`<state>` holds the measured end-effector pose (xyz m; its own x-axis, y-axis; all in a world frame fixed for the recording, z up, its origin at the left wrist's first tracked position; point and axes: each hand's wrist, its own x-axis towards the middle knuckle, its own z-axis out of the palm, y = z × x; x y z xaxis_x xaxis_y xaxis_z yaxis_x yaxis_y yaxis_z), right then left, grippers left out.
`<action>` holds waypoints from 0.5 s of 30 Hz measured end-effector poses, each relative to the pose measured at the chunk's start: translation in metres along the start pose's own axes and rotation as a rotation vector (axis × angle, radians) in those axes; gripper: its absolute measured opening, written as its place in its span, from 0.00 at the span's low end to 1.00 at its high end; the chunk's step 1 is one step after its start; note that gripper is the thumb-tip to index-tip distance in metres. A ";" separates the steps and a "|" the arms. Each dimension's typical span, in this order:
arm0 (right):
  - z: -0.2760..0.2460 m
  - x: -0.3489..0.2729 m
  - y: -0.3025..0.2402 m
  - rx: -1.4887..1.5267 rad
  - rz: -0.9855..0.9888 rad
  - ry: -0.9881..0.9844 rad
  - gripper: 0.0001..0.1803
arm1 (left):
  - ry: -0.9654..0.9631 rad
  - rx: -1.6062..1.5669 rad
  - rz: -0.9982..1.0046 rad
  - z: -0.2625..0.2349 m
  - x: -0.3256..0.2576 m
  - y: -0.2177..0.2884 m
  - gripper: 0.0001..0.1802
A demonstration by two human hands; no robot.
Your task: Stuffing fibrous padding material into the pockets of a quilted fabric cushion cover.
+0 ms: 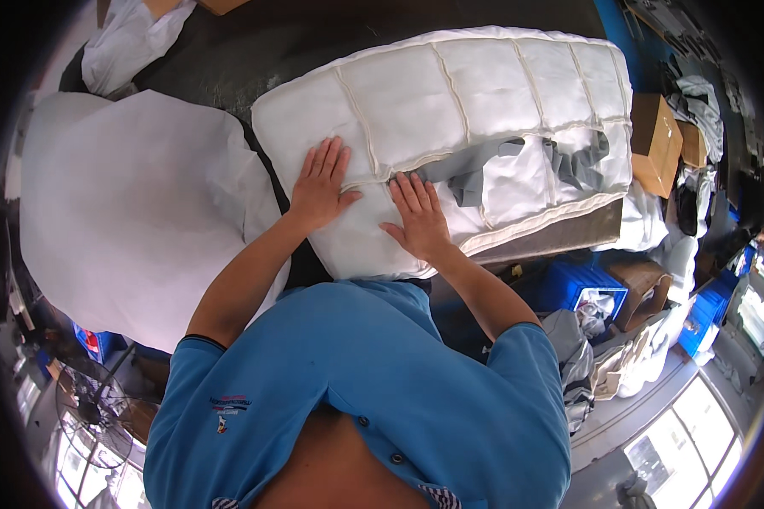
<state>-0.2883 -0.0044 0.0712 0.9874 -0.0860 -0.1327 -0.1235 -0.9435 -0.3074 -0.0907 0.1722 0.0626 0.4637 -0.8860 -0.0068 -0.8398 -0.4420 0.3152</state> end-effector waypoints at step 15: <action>-0.019 0.022 -0.016 0.556 0.076 0.390 0.08 | 0.072 -0.089 -0.192 -0.063 -0.074 0.004 0.28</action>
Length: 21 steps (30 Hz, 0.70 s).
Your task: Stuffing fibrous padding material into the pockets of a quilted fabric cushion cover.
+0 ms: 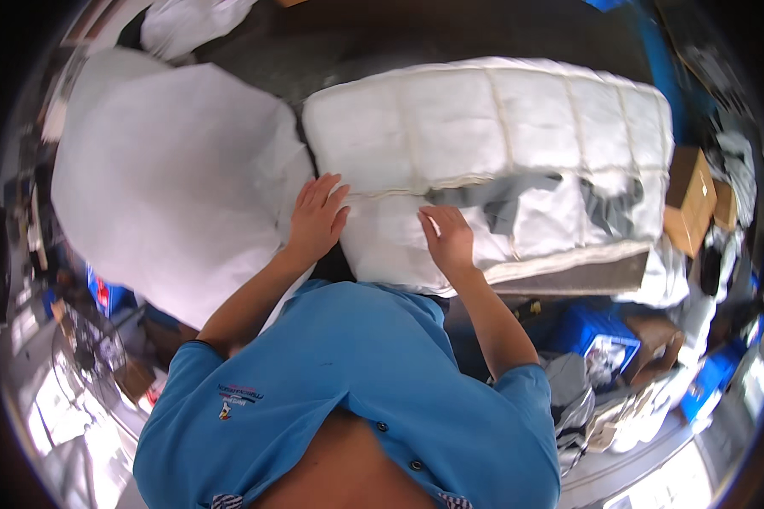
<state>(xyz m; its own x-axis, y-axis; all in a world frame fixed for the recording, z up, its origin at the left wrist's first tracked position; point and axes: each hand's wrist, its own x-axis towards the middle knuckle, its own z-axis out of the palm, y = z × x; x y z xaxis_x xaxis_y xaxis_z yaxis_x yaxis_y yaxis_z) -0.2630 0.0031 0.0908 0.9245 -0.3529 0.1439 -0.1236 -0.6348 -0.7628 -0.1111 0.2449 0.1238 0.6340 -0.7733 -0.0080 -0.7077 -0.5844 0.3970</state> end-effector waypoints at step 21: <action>0.219 0.015 -0.130 -0.178 -0.561 -0.955 0.25 | 0.059 0.092 -0.330 -0.038 -0.184 -0.069 0.35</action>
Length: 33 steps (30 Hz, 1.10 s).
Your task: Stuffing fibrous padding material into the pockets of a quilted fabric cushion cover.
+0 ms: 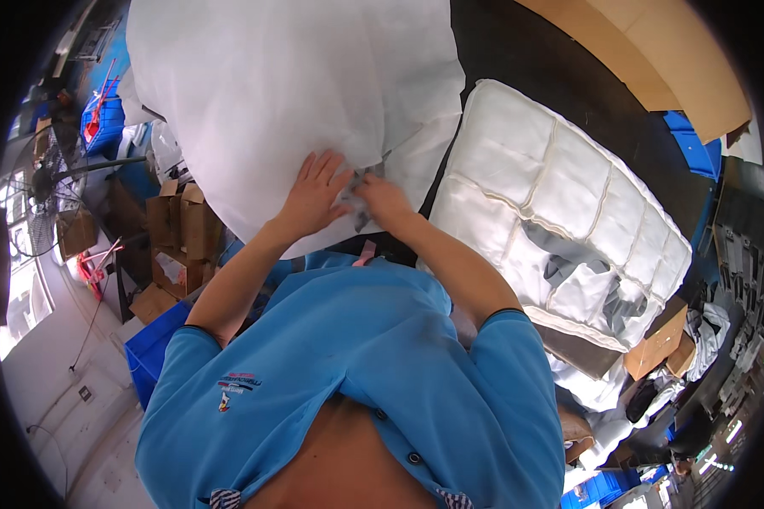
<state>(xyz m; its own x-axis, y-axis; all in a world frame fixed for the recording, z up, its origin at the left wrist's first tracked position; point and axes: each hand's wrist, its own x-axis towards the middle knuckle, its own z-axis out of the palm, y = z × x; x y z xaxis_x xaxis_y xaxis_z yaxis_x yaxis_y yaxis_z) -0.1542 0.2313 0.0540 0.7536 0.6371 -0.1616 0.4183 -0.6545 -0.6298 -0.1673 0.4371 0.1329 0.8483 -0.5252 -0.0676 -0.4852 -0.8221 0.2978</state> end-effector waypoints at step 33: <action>-0.213 -0.098 0.167 -0.247 0.652 0.409 0.29 | -0.055 -0.133 -0.003 0.099 0.246 0.173 0.13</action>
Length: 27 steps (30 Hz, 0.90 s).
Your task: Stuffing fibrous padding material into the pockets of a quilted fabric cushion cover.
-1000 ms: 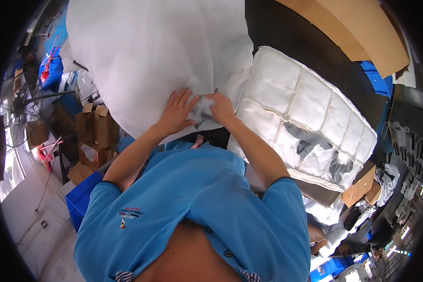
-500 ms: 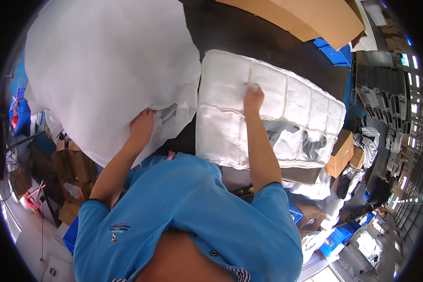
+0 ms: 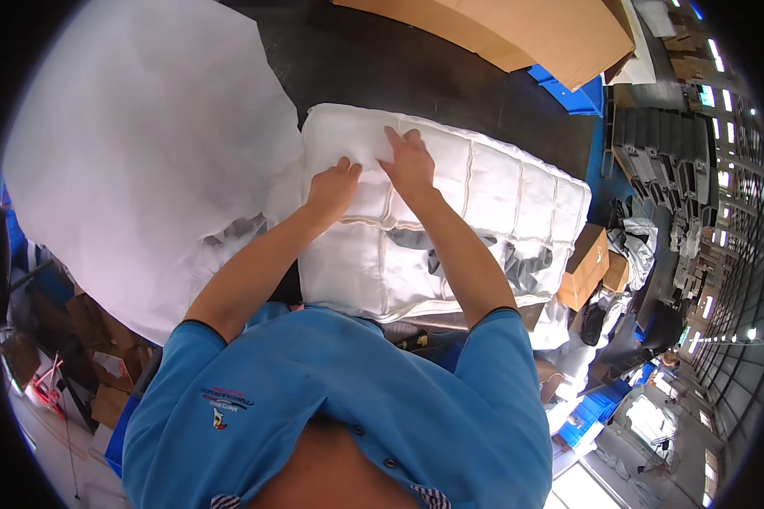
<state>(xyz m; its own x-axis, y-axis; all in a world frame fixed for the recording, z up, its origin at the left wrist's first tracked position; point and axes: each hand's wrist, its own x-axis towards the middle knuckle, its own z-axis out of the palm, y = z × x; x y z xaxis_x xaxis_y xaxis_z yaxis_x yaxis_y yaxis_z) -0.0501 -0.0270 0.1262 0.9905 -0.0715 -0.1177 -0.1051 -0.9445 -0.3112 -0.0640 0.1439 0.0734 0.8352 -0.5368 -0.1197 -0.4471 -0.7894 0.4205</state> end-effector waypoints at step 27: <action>-0.046 0.089 -0.023 0.068 -0.059 -1.018 0.22 | 0.243 -0.421 0.095 -0.017 -0.012 -0.021 0.05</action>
<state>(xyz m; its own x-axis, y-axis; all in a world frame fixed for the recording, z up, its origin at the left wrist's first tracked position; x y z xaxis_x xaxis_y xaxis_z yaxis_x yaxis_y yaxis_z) 0.0444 -0.0261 0.1667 0.4524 0.3110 -0.8359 -0.0948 -0.9152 -0.3918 -0.0592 0.1716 0.0814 0.8701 -0.4757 0.1290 -0.3985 -0.5249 0.7521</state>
